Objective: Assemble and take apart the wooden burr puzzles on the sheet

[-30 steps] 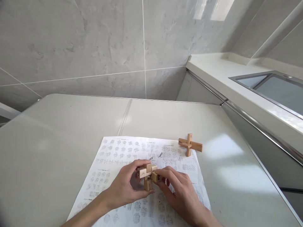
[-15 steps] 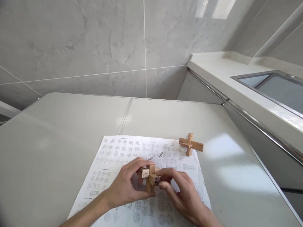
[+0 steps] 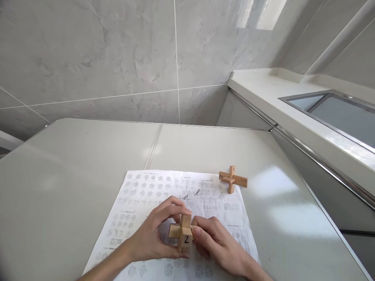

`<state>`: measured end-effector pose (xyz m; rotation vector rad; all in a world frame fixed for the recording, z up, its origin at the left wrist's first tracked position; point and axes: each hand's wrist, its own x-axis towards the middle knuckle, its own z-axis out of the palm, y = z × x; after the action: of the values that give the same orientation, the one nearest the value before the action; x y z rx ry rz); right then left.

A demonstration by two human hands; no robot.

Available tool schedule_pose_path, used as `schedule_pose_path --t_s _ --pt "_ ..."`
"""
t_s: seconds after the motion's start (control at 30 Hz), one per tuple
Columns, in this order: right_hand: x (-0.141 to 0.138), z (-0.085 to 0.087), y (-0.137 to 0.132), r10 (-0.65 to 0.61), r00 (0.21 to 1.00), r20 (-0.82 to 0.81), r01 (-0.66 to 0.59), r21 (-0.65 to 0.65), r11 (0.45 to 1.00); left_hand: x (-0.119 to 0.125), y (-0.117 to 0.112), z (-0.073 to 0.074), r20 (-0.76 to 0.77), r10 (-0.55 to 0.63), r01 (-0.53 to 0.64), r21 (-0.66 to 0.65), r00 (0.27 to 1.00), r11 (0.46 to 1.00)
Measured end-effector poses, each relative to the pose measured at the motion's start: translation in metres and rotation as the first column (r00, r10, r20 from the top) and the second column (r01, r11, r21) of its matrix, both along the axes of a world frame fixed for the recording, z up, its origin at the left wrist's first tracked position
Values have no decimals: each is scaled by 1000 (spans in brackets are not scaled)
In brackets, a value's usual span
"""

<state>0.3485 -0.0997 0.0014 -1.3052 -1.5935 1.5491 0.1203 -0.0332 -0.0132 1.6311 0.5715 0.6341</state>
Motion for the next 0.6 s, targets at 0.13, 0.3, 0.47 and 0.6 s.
schedule_pose_path --t_s 0.13,0.3,0.47,0.6 --pt "-3 -8 2 -62 977 -205 24 -182 983 -3 1 -2 -70 6 -7 -12 998 1000" --pt "-3 -29 7 -315 848 -427 152 -373 915 -1 0 1 -146 142 -148 -29 979 989" --pt "6 -26 21 -609 646 -460 239 -636 734 2 1 0 -218 263 -275 -24 940 961" --pt "15 -23 28 -710 514 -481 255 -705 662 3 2 -2 -206 246 -257 -26 947 966"
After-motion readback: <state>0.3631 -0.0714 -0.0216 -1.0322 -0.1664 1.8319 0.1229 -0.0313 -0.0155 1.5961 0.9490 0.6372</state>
